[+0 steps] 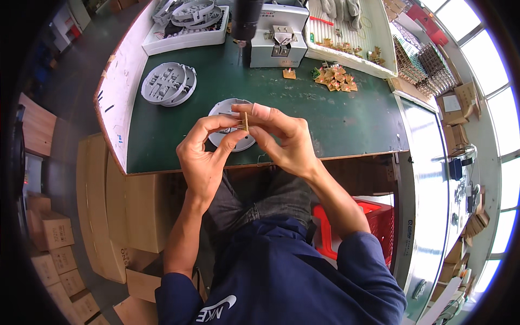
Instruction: Picking small metallic parts and assembling them into circular bases before securing them with a pneumatic tool.
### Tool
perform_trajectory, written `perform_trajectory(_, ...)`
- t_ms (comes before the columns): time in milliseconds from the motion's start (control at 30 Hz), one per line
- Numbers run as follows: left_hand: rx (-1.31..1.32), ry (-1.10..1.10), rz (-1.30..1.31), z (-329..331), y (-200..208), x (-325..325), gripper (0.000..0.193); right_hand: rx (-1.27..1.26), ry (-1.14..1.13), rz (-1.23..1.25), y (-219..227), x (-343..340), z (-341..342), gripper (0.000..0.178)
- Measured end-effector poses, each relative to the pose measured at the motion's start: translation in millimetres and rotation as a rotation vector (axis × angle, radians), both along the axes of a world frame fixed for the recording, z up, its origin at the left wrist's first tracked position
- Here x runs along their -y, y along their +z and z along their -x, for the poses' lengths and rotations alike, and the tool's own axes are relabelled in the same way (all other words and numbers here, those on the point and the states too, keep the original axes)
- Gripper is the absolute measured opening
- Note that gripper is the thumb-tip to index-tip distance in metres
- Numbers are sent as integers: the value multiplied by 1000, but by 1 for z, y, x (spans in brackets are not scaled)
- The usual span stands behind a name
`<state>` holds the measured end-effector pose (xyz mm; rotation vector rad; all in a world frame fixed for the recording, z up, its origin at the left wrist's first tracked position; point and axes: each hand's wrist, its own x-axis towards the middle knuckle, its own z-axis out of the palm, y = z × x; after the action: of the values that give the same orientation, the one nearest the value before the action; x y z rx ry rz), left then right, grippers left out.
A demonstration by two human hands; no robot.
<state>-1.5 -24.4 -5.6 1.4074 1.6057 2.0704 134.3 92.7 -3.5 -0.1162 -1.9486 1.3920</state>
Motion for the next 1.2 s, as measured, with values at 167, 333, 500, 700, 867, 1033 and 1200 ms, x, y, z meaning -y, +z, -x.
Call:
perform_trajectory(167,-173,70,35,3,5,4,22,-43,114,115,-8,-5,-2,41)
perform_trajectory(333,-235,103,23,1,5,4,23,-40,127,159,-7,-5,-4,44)
perform_trajectory(500,-287,151,78,-1,8,5,23,-108,94,181,-18,-2,-2,43)
perform_trajectory(700,-233,135,59,-1,11,5,23,-121,71,188,-18,3,-4,43)
perform_trajectory(867,-235,93,62,1,13,4,18,-144,84,224,-20,5,-5,42)
perform_trajectory(1033,-236,107,70,-2,12,2,16,-129,59,258,-19,12,-4,42)
perform_trajectory(1200,-282,105,52,0,8,0,15,-138,8,310,-19,17,-3,42)
